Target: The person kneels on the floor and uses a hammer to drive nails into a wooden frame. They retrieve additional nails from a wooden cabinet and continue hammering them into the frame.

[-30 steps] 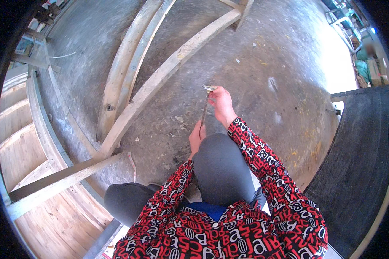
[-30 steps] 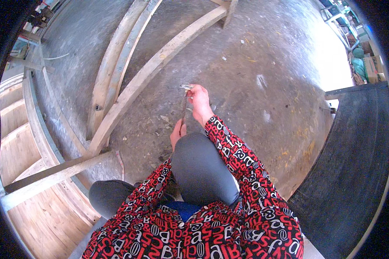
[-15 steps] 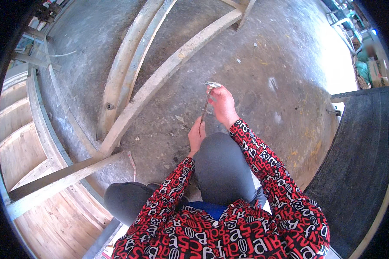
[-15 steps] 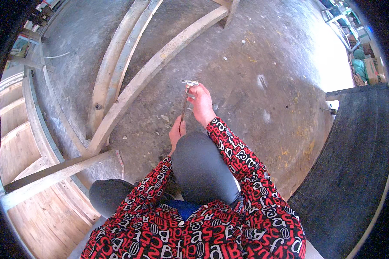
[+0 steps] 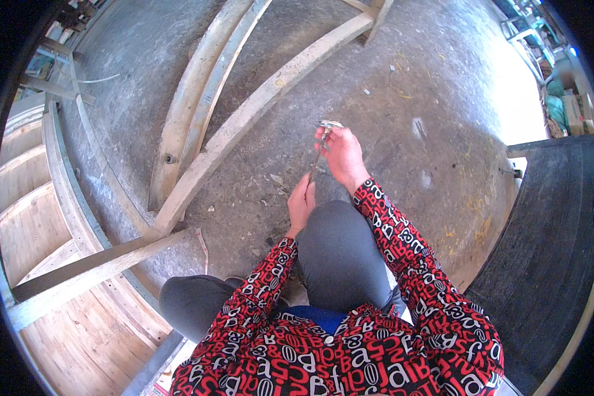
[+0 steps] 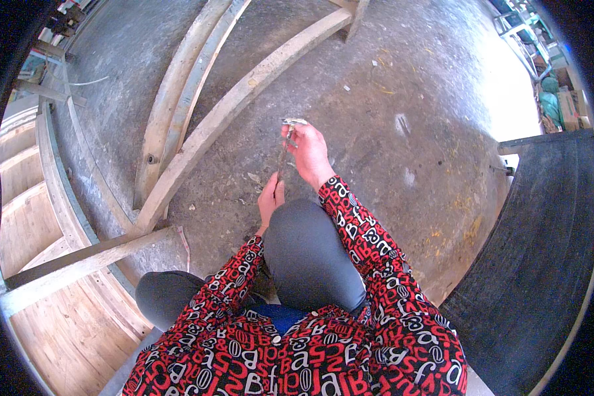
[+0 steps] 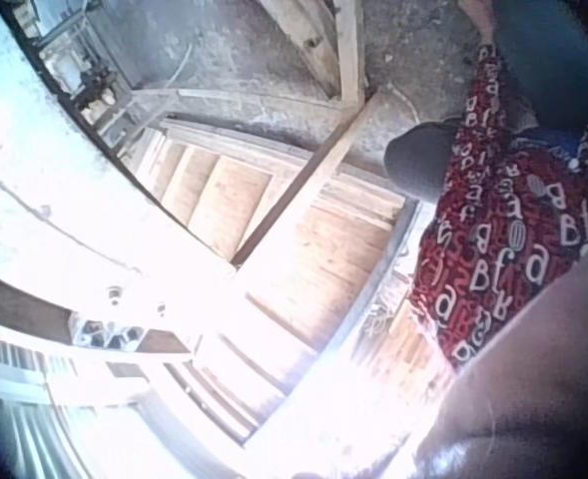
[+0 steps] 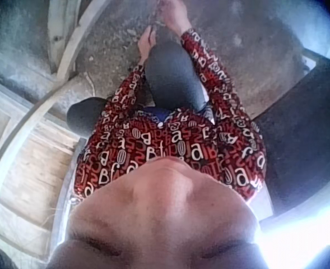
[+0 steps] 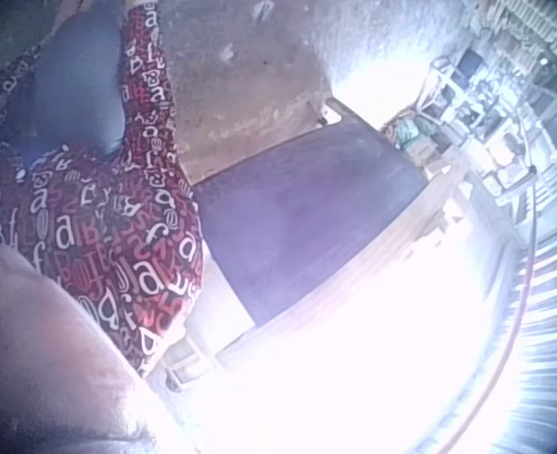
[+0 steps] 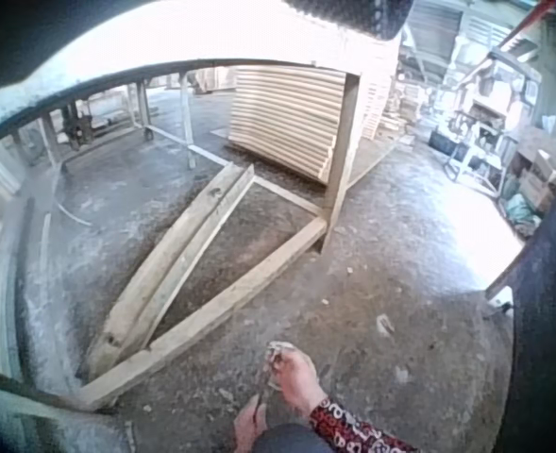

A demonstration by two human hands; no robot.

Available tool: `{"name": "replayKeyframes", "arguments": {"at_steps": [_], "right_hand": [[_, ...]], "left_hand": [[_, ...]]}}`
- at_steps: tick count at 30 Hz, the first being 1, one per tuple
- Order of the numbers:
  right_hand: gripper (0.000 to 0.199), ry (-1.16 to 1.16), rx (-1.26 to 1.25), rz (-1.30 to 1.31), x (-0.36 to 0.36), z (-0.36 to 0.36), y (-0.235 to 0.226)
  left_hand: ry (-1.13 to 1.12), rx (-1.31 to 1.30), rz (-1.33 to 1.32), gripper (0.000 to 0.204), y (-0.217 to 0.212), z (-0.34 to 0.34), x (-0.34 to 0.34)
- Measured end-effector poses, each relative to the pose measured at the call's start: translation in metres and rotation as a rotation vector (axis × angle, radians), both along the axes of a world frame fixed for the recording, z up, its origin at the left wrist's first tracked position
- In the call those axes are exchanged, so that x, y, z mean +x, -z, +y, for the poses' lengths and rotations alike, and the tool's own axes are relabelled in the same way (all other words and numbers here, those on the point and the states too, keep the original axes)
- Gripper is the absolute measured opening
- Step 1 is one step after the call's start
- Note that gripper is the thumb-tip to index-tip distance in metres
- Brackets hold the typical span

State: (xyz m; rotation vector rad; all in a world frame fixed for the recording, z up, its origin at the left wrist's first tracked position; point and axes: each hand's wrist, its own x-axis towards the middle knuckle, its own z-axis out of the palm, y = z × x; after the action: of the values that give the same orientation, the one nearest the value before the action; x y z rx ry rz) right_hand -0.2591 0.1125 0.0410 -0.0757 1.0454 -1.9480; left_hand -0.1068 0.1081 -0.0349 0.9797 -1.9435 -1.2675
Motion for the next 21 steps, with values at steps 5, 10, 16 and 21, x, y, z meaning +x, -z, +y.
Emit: {"name": "replayKeyframes", "arguments": {"at_steps": [5, 10, 16, 21], "right_hand": [[0.023, 0.021, 0.028, 0.005, 0.001, 0.002, 0.000], [0.021, 0.012, 0.059, -0.015, -0.004, 0.002, 0.002], [0.017, 0.025, 0.216, -0.145, -0.007, 0.003, 0.003], [0.014, 0.047, 0.217, -0.180, -0.007, 0.004, 0.002]], "left_hand": [[0.030, -0.039, -0.017, 0.029, 0.001, -0.001, 0.000], [0.034, -0.021, 0.002, 0.028, 0.001, 0.002, -0.002], [0.030, 0.019, -0.064, 0.028, -0.003, 0.006, 0.003], [0.050, -0.021, -0.077, 0.029, -0.003, 0.007, 0.004]]}}
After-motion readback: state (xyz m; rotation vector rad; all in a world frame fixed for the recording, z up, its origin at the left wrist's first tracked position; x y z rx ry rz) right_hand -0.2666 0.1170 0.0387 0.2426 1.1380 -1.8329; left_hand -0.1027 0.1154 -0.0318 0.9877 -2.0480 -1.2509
